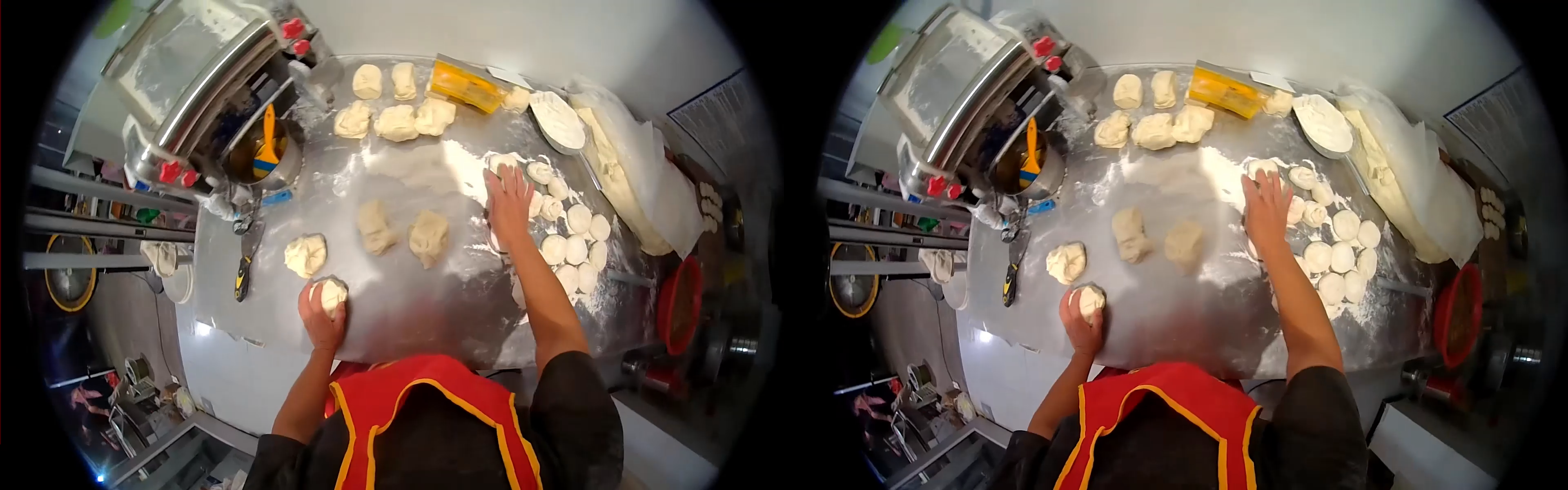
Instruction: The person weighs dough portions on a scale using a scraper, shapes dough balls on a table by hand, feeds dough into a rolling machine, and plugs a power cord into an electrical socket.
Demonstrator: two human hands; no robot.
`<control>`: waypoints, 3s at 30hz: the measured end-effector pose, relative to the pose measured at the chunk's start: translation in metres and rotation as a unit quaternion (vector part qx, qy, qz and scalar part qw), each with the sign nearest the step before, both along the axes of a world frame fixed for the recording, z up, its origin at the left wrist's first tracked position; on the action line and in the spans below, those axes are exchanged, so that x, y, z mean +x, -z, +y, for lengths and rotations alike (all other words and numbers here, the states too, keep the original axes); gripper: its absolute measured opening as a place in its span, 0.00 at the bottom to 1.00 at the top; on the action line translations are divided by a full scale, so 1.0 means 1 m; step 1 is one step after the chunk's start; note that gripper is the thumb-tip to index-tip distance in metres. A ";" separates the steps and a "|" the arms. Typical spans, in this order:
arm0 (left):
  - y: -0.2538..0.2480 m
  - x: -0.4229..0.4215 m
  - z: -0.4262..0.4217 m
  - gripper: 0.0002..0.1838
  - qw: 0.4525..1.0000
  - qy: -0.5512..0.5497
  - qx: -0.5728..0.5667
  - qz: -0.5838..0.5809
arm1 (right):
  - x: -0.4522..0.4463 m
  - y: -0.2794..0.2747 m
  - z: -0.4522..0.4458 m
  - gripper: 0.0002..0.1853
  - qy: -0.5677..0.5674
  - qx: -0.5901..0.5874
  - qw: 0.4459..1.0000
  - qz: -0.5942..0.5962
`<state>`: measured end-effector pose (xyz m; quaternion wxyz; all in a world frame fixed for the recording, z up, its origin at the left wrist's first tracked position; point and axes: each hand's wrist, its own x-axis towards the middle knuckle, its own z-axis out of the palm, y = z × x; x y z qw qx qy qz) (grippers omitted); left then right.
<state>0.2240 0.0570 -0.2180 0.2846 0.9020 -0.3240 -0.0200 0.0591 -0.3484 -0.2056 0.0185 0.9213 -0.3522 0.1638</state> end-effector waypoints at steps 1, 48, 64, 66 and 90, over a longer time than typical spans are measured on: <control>0.003 0.001 0.000 0.32 1.000 0.013 -0.012 -0.019 | -0.002 0.004 -0.011 0.24 0.002 -0.002 1.000 0.010; 0.003 -0.001 0.000 0.31 0.999 -0.006 -0.003 -0.045 | 0.016 -0.018 0.068 0.19 -0.058 0.364 0.916 -0.159; 0.000 0.001 -0.001 0.32 0.999 -0.006 0.007 -0.040 | 0.044 0.044 0.006 0.33 -0.019 0.213 0.973 -0.087; 0.000 0.002 0.001 0.32 0.999 -0.002 0.009 -0.040 | 0.034 0.032 0.061 0.36 -0.107 0.268 0.958 0.000; 0.011 0.016 0.023 0.31 0.985 0.072 -0.154 0.018 | 0.114 -0.059 0.197 0.41 -0.095 0.342 0.929 -0.105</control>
